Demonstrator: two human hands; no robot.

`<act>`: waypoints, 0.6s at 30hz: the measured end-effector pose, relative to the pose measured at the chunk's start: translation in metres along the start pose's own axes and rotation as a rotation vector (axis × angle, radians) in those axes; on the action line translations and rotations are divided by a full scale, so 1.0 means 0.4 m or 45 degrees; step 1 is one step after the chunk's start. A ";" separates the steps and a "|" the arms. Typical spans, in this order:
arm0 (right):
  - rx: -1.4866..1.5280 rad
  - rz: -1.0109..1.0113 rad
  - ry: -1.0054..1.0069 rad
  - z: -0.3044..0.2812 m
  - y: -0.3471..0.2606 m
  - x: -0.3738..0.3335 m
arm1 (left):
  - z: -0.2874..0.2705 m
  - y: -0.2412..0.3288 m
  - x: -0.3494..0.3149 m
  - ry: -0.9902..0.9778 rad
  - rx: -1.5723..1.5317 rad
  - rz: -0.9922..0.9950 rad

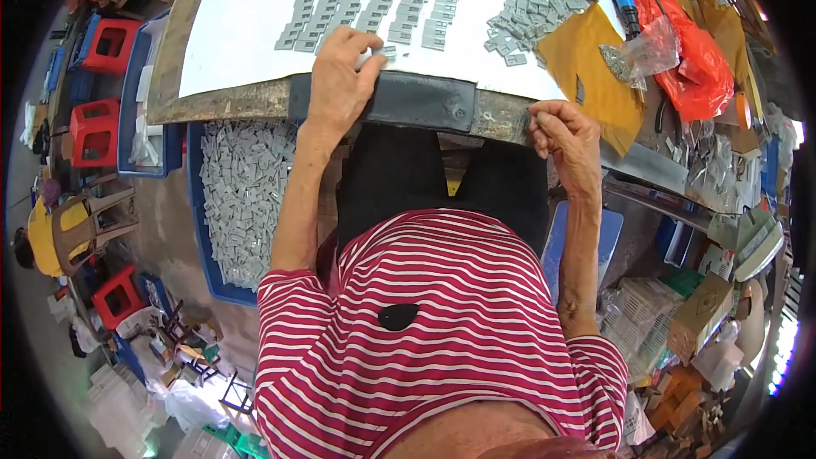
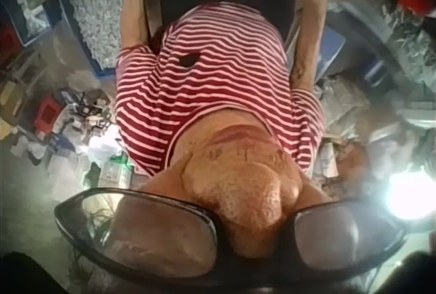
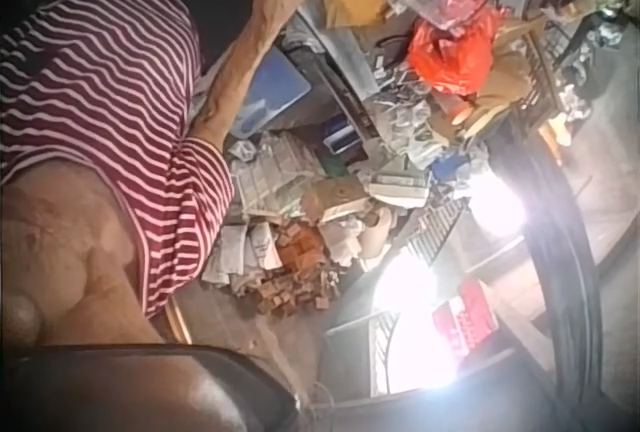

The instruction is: Sorting and inspecting small grey industrial components at a workshop workbench.

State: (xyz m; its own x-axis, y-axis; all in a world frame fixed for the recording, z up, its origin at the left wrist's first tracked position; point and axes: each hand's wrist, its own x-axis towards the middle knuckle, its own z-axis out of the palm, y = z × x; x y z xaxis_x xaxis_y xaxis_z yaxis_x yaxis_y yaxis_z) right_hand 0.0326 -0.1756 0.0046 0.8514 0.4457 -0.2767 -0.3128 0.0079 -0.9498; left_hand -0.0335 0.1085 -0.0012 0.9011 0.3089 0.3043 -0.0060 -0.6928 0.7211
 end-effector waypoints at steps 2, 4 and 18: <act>-0.016 0.018 -0.015 -0.003 0.007 0.001 | -0.004 -0.016 0.003 0.017 0.051 0.036; -0.016 0.023 -0.024 -0.007 0.012 0.000 | -0.009 -0.020 0.005 -0.049 0.071 -0.025; -0.004 0.020 -0.010 -0.028 0.011 -0.005 | -0.036 -0.063 0.017 -0.058 0.300 0.062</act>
State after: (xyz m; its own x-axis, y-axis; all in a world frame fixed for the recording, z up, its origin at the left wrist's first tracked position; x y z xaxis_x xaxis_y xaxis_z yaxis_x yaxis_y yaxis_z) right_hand 0.0344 -0.1866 -0.0007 0.8431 0.4525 -0.2906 -0.3248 -0.0023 -0.9458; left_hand -0.0336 0.1373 -0.0082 0.9208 0.2457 0.3029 0.0467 -0.8406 0.5396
